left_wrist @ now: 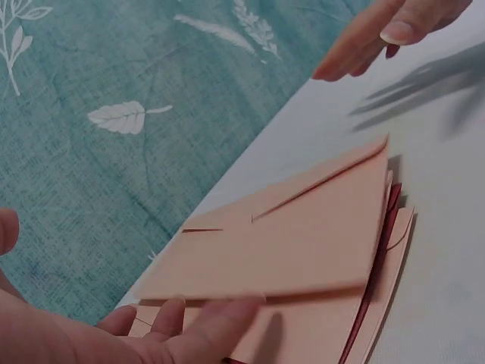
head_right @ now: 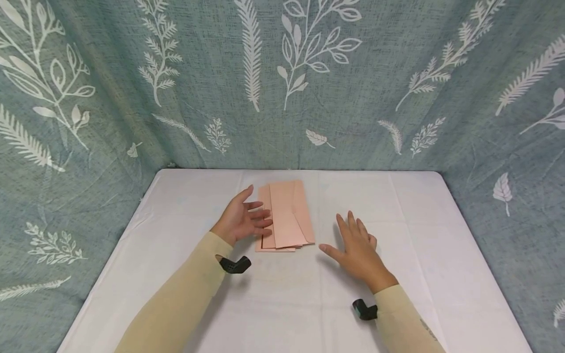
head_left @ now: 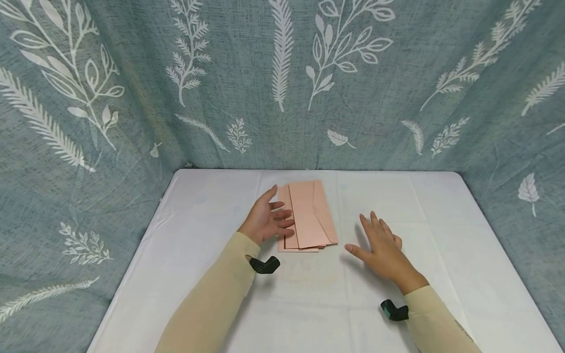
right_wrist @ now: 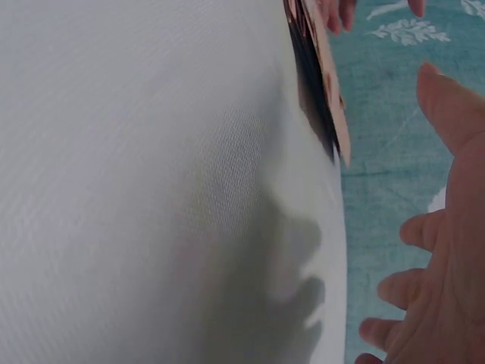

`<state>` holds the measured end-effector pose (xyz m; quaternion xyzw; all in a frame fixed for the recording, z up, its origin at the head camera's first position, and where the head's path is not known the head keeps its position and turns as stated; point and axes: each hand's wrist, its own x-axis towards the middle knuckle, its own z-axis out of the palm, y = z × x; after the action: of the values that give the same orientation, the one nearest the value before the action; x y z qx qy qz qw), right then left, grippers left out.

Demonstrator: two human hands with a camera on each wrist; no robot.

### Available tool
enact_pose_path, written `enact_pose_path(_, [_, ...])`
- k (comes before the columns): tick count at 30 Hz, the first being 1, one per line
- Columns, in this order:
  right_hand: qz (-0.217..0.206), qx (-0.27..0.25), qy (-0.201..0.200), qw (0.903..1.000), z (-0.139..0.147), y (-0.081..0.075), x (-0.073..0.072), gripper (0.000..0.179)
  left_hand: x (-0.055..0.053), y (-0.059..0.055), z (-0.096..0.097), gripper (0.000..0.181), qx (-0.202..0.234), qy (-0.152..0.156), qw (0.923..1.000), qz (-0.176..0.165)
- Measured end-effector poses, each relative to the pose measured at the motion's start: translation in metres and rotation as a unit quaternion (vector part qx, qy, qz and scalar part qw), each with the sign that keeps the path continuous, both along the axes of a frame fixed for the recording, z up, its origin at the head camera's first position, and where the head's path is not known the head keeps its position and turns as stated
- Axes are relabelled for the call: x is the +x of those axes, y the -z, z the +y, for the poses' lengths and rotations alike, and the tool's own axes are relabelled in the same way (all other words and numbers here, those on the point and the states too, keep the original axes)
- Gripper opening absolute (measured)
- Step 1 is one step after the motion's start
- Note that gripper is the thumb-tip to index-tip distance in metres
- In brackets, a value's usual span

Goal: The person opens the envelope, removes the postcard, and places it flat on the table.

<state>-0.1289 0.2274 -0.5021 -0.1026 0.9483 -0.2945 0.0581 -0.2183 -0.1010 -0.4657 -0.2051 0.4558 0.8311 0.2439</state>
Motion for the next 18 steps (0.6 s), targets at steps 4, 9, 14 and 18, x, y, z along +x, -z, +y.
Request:
enact_pose_path(4, [0.002,-0.001,-0.001,1.0,0.002,0.0,0.0,0.103,-0.001,0.002,0.003,0.083,-0.004,-0.007,1.0,0.0])
enact_pose_path(9, [0.004,-0.002,0.0,1.0,0.005,-0.001,0.001,0.102,-0.002,0.002,0.009,0.083,-0.031,0.012,0.9995,0.001])
enact_pose_path(14, [0.003,-0.001,0.002,1.0,0.006,-0.001,0.002,0.102,-0.005,0.004,0.015,0.086,-0.043,0.018,0.9989,0.004])
enact_pose_path(18, [0.004,-0.001,0.004,1.0,0.008,-0.001,0.002,0.102,-0.007,0.009,0.02,0.085,-0.072,0.026,0.9967,0.029])
